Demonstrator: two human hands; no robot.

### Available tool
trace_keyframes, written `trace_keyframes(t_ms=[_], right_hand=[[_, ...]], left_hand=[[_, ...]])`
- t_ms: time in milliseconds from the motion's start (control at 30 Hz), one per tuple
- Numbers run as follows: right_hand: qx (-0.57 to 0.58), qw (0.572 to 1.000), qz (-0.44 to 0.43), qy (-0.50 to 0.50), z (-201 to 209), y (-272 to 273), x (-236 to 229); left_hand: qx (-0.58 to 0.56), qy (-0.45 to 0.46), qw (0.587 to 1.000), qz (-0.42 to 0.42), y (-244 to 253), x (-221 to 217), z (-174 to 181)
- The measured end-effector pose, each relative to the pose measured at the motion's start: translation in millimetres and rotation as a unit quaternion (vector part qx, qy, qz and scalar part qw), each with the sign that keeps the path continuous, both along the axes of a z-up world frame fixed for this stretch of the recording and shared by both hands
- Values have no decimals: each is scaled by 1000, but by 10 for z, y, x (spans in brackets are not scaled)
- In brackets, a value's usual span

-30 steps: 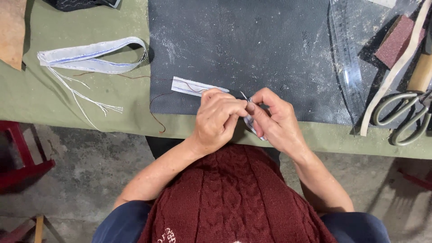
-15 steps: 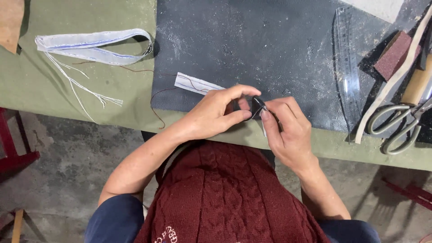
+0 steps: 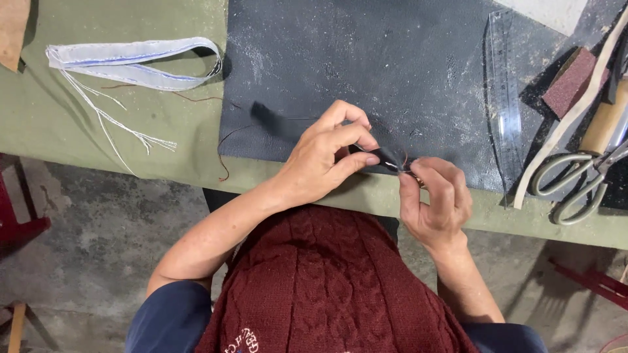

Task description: Hand-stitching a fabric strap and aligning it with leather components at a workshop table.

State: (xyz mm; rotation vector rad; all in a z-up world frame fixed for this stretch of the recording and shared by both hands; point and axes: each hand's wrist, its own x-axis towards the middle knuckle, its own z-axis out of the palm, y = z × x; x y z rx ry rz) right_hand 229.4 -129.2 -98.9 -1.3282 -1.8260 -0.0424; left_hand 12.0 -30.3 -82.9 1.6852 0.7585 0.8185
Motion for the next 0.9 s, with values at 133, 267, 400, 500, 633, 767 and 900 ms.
trace_keyframes(t_ms=[133, 267, 400, 500, 633, 767, 900], right_hand=[[29, 999, 41, 4, -11, 1, 25], [70, 993, 91, 0, 72, 65, 16], [96, 990, 101, -18, 114, 90, -20], [7, 991, 121, -56, 262, 0, -30], [14, 989, 127, -76, 305, 2, -35], [-3, 987, 125, -100, 347, -29, -19], [-2, 990, 115, -76, 314, -57, -25]], left_hand=[[26, 7, 1000, 8, 6, -101, 171], [37, 32, 998, -43, 98, -250, 315], [91, 42, 994, -30, 170, -329, 361], [26, 24, 990, -137, 243, -248, 467], [-3, 24, 970, -243, 278, -89, 320], [11, 60, 964, -258, 281, -40, 333], [63, 57, 975, -206, 255, -41, 405]])
